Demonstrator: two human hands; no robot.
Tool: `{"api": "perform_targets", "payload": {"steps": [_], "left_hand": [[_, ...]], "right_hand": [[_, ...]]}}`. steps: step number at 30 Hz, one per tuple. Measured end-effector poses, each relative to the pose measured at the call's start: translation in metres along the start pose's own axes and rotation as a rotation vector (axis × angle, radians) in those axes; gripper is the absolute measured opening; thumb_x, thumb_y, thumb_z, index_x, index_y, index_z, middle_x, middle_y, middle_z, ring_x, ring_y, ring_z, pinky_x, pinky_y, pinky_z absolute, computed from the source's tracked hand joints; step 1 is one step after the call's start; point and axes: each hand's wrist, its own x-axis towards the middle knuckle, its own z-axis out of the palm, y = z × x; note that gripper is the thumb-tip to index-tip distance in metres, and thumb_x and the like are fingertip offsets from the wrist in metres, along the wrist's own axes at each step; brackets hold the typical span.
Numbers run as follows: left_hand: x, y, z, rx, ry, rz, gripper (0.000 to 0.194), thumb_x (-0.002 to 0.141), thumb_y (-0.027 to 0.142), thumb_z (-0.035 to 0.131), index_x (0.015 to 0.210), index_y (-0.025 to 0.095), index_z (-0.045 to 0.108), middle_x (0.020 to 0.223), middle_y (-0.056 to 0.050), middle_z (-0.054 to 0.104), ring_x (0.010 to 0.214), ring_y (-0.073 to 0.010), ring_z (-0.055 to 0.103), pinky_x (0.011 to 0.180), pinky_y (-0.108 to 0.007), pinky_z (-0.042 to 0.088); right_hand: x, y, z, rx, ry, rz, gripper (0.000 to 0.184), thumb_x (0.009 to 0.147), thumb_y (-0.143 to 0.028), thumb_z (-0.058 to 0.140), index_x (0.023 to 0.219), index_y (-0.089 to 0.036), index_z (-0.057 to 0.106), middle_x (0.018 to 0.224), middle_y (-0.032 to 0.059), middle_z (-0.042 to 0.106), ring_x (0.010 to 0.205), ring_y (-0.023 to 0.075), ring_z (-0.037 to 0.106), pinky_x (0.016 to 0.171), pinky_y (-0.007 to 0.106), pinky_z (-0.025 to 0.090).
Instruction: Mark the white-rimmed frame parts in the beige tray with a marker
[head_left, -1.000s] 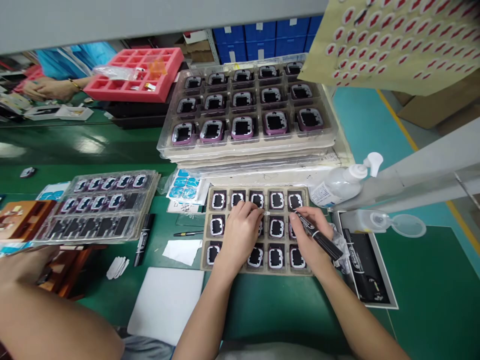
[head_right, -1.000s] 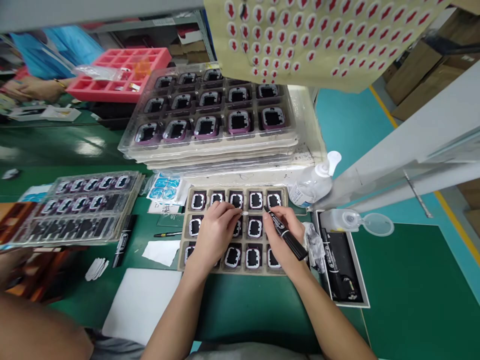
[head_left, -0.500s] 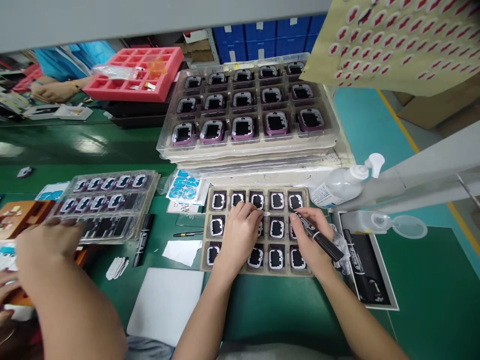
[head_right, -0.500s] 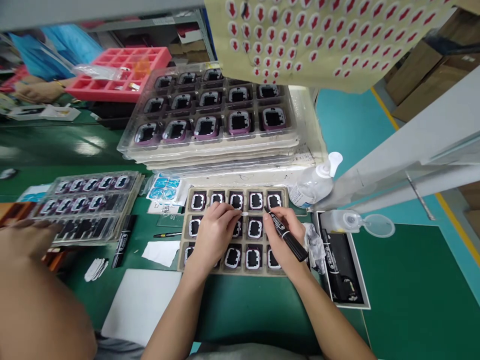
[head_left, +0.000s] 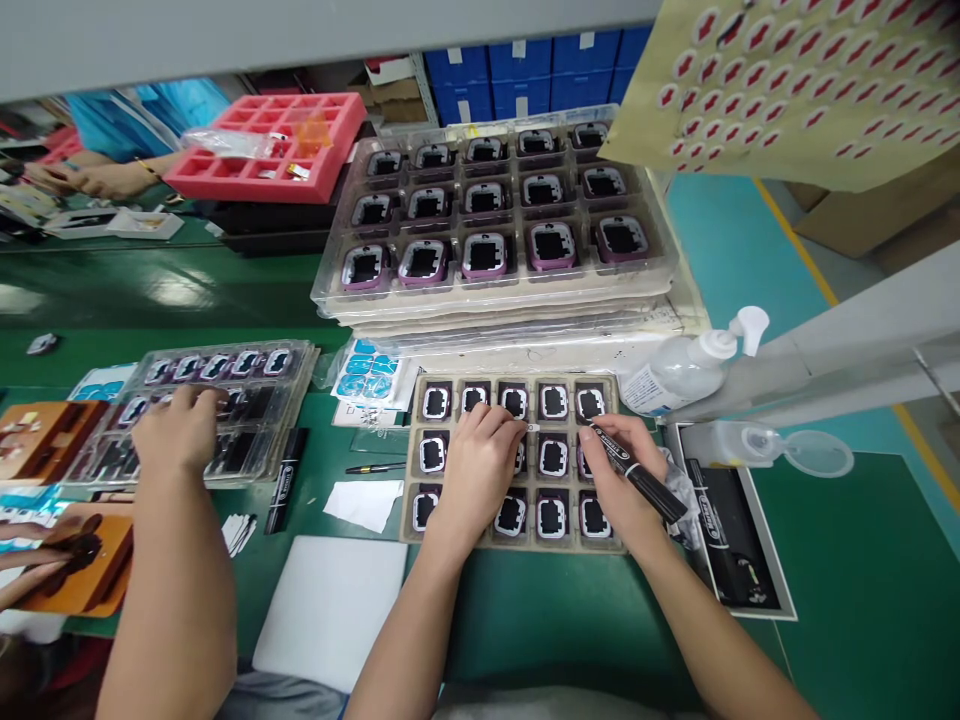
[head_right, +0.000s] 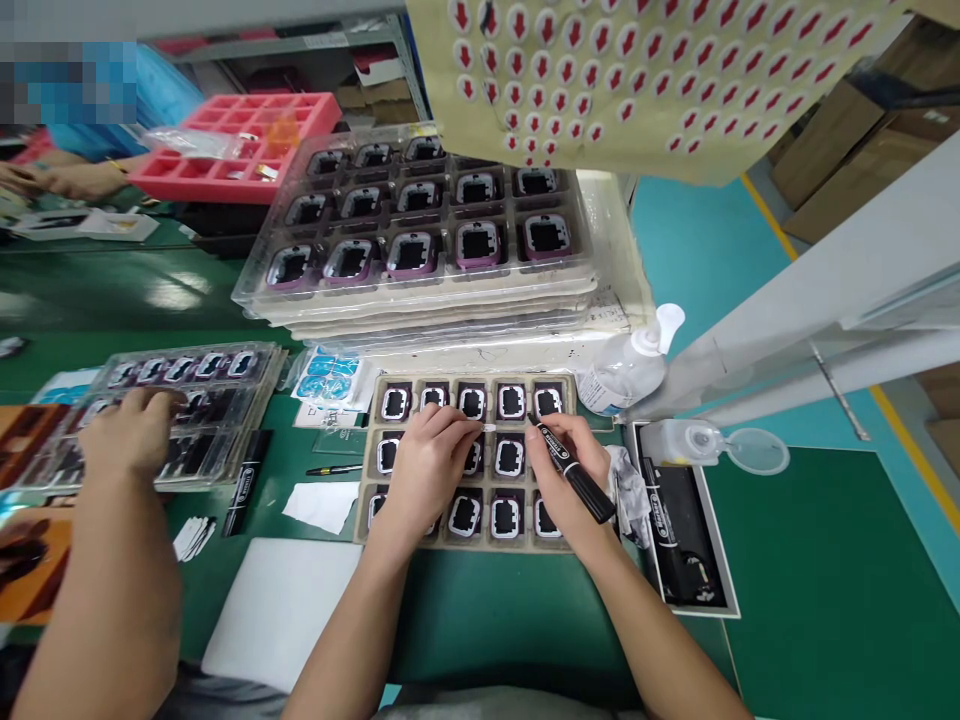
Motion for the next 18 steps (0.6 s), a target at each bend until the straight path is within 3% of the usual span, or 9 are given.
{"api": "perform_targets", "payload": {"steps": [7, 18], "left_hand": [[0.0005, -0.0003, -0.0009, -0.014, 0.033, -0.005, 0.015, 0.106, 0.018, 0.058, 0.108, 0.016, 0.073, 0.101, -0.009, 0.072, 0.094, -0.0239, 0.059, 0.081, -0.041, 0.051], [-0.0004, -0.0012, -0.0024, 0.039, -0.035, 0.011, 0.018, 0.108, 0.017, 0.052, 0.110, 0.017, 0.070, 0.105, -0.010, 0.071, 0.095, -0.0247, 0.057, 0.082, -0.041, 0.048]], "right_hand": [[-0.0003, 0.0008, 0.0001, 0.009, 0.000, -0.003, 0.021, 0.098, -0.044, 0.074, 0.108, -0.026, 0.072, 0.099, 0.0030, 0.073, 0.090, 0.0201, 0.071, 0.077, 0.032, 0.060], [-0.0001, -0.0003, 0.0005, 0.016, 0.000, 0.005, 0.021, 0.098, -0.045, 0.075, 0.108, -0.026, 0.071, 0.096, 0.0027, 0.073, 0.085, 0.0198, 0.071, 0.073, 0.032, 0.060]]}}
